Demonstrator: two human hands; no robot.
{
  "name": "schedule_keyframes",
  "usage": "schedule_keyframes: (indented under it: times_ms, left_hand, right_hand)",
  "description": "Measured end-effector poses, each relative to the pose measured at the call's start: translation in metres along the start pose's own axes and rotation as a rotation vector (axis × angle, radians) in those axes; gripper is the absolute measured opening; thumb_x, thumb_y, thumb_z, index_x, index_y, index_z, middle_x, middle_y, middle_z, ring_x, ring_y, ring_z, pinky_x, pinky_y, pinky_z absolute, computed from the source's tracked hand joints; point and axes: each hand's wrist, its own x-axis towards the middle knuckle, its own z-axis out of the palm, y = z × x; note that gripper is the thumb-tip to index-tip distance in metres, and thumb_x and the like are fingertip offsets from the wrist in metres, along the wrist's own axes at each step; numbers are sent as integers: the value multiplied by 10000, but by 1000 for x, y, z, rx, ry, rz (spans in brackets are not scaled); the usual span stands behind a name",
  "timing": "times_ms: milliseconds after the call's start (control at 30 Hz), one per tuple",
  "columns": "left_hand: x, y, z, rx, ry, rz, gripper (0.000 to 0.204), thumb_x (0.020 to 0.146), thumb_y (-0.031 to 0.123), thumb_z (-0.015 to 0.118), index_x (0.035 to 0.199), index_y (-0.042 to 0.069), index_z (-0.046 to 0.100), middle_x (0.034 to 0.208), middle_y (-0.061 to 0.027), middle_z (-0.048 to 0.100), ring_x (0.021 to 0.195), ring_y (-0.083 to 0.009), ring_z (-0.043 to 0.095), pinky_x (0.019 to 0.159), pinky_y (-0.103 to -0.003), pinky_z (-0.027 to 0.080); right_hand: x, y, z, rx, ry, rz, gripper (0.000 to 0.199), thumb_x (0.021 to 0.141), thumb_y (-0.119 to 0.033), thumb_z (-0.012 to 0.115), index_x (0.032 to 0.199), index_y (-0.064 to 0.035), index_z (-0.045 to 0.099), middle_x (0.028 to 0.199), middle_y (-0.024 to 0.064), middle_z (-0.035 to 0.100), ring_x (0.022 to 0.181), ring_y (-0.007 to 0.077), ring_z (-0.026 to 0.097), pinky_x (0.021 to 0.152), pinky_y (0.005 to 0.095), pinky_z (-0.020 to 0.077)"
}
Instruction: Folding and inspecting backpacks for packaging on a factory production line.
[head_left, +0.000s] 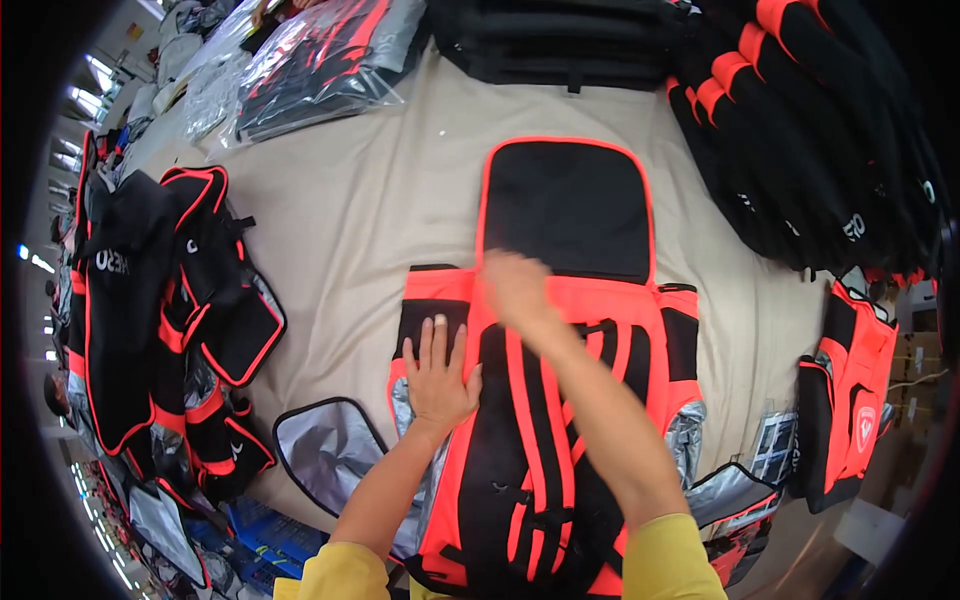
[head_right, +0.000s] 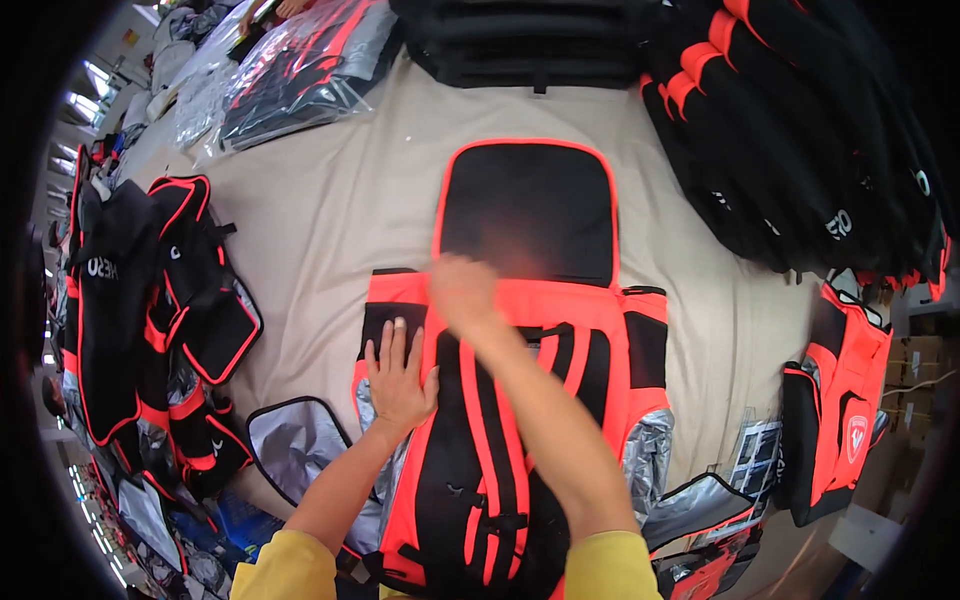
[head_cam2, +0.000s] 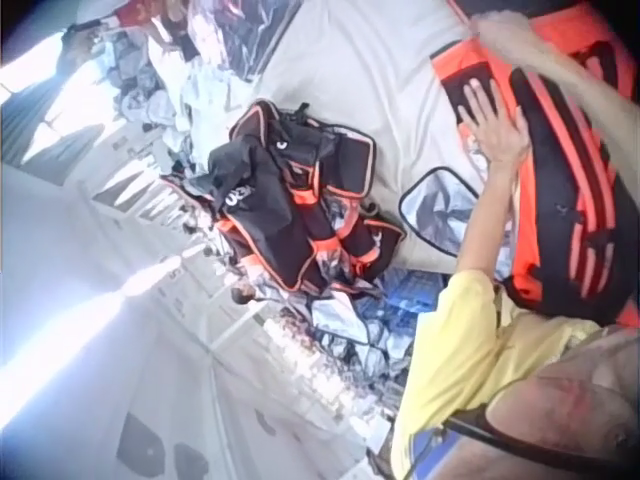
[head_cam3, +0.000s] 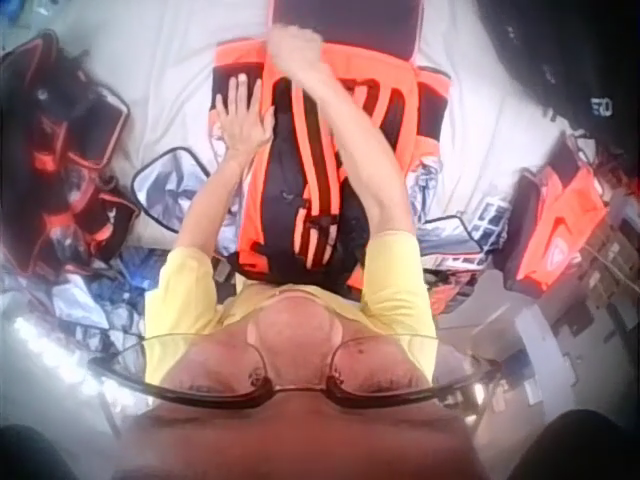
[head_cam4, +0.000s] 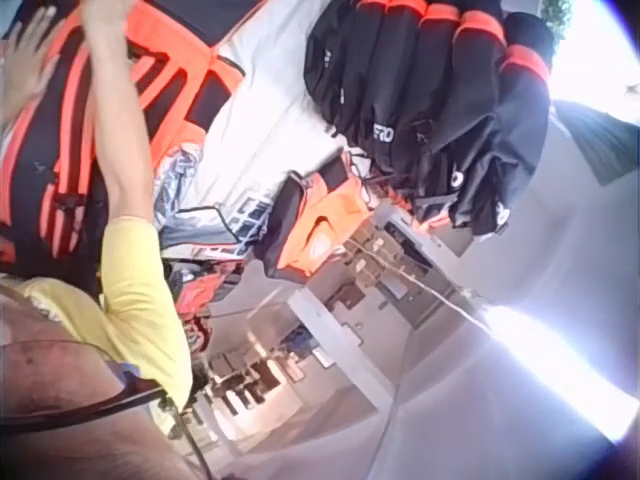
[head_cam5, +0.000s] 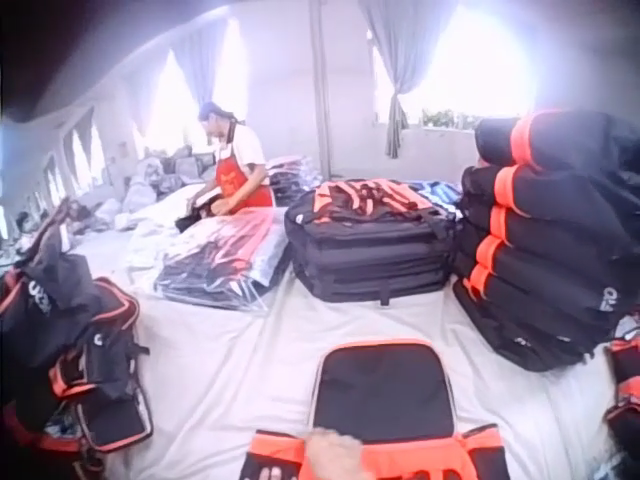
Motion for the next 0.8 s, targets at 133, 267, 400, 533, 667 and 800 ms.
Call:
schedule_keyframes:
  times_ms: [133,267,400,533,667,800]
  left_hand:
    - [-10,-21,-12,39,3,-53,699,957,425,630,1559,83,539,1661,-244,410,1591,-400,309,1273,-639,150]
    - [2,-7,-9,7,13,-21,692,958,420,627,1563,94,538,1668,-235,403,1594,-394,307,1274,-634,152]
    - [0,-8,-5,16,-3,-27,696,959,419,622,1569,98,530,1675,-229,394,1593,-391,309,1276,-632,149]
    - [-5,-19,-7,52,-12,-43,697,960,418,614,1574,100,525,1678,-227,391,1592,-393,307,1274,-637,157]
    - [-4,-20,1,163,-31,5,661,984,334,581,1607,133,488,1715,-194,353,1607,-370,291,1272,-627,183]
    - [-4,-19,9,124,-3,7,639,1010,294,525,1637,194,448,1730,-151,350,1615,-332,300,1275,-603,193]
  right_hand:
    - [8,-21,-32,206,-56,-119,361,987,-335,705,1033,23,721,1028,241,752,928,453,740,827,546,593]
    - [15,125,-84,81,565,397,467,991,-326,725,1279,39,677,1186,235,716,1103,400,695,952,478,560]
    - [-13,163,-125,937,79,792,516,959,-190,780,1391,46,624,1183,221,730,1105,332,711,959,441,571]
    - [-130,147,-116,826,109,154,513,938,-165,803,1379,32,631,1098,130,721,1033,181,693,912,366,550]
    - [-229,191,-53,429,255,-39,214,777,130,654,838,-68,709,1199,56,704,1299,308,617,1056,399,501]
    - [-230,190,-37,413,325,-5,161,766,82,685,801,-74,704,1189,56,706,1306,337,597,1069,404,489]
